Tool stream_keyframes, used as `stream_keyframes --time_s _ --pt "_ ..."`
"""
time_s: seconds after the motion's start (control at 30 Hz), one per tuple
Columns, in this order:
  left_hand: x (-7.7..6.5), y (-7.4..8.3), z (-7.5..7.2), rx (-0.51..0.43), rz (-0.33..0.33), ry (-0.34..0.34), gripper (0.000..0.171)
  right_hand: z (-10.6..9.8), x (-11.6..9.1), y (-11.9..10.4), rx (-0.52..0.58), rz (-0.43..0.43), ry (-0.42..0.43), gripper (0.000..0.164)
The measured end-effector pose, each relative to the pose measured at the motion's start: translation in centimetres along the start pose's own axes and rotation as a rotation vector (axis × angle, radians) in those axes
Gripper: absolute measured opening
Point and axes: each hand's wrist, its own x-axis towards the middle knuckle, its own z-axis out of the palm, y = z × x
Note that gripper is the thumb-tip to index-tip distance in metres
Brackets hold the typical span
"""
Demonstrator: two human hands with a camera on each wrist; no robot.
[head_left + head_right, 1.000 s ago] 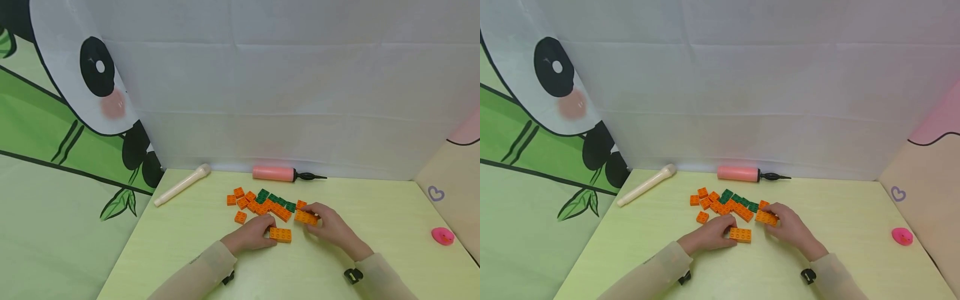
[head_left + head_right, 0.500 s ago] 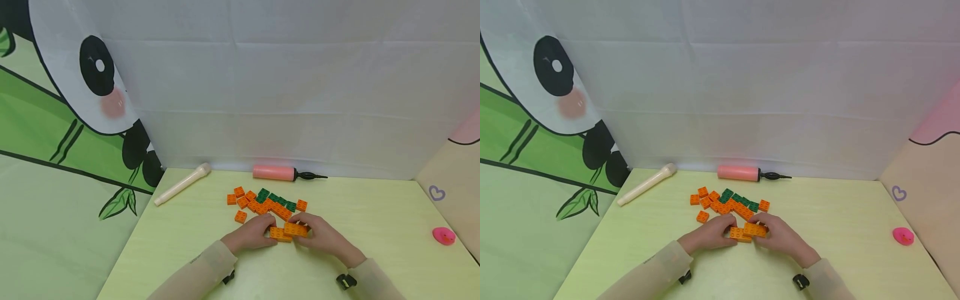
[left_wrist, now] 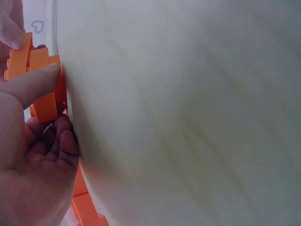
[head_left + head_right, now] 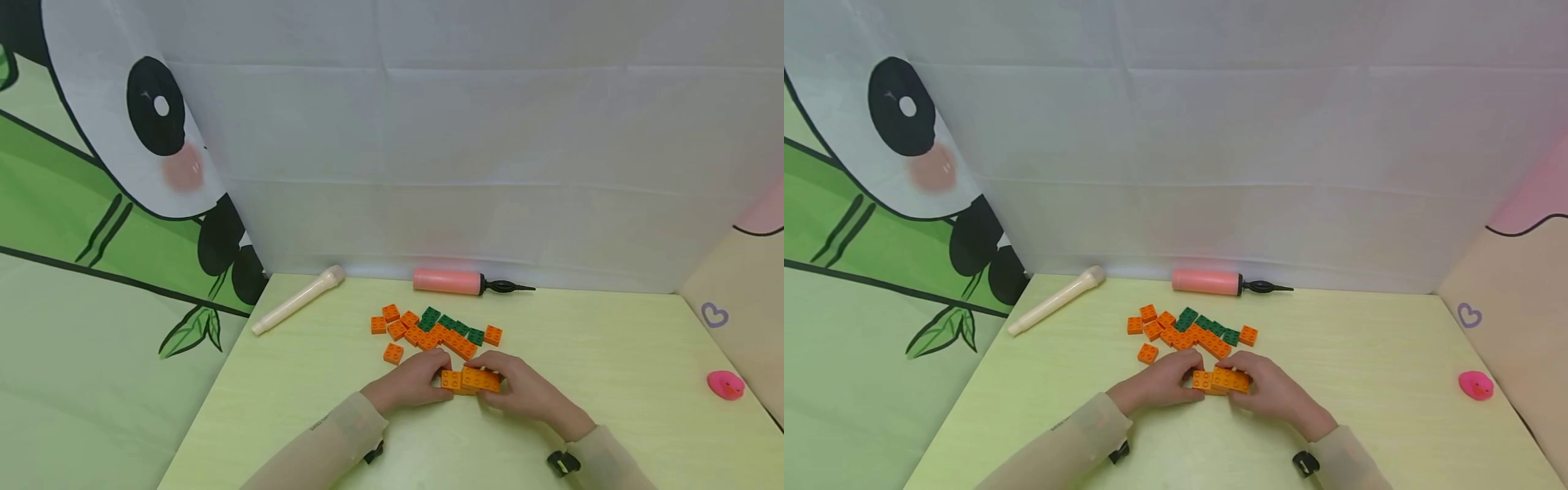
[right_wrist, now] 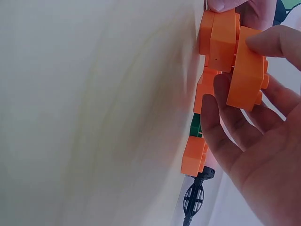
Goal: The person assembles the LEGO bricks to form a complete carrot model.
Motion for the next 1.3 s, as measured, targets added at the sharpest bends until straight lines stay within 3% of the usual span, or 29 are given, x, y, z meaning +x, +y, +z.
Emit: stream_keyframes --time_s 0.37,1.3 --pt "0.1 0.0 0.1 0.009 -0.008 -0.009 0.027 0.6 0.6 -0.1 -0.009 0.013 0.068 0.032" --pt "0.2 0.1 0.0 0.004 -0.012 -0.009 0.027 0.5 1.4 -0.2 -0.045 0.045 0.007 0.03"
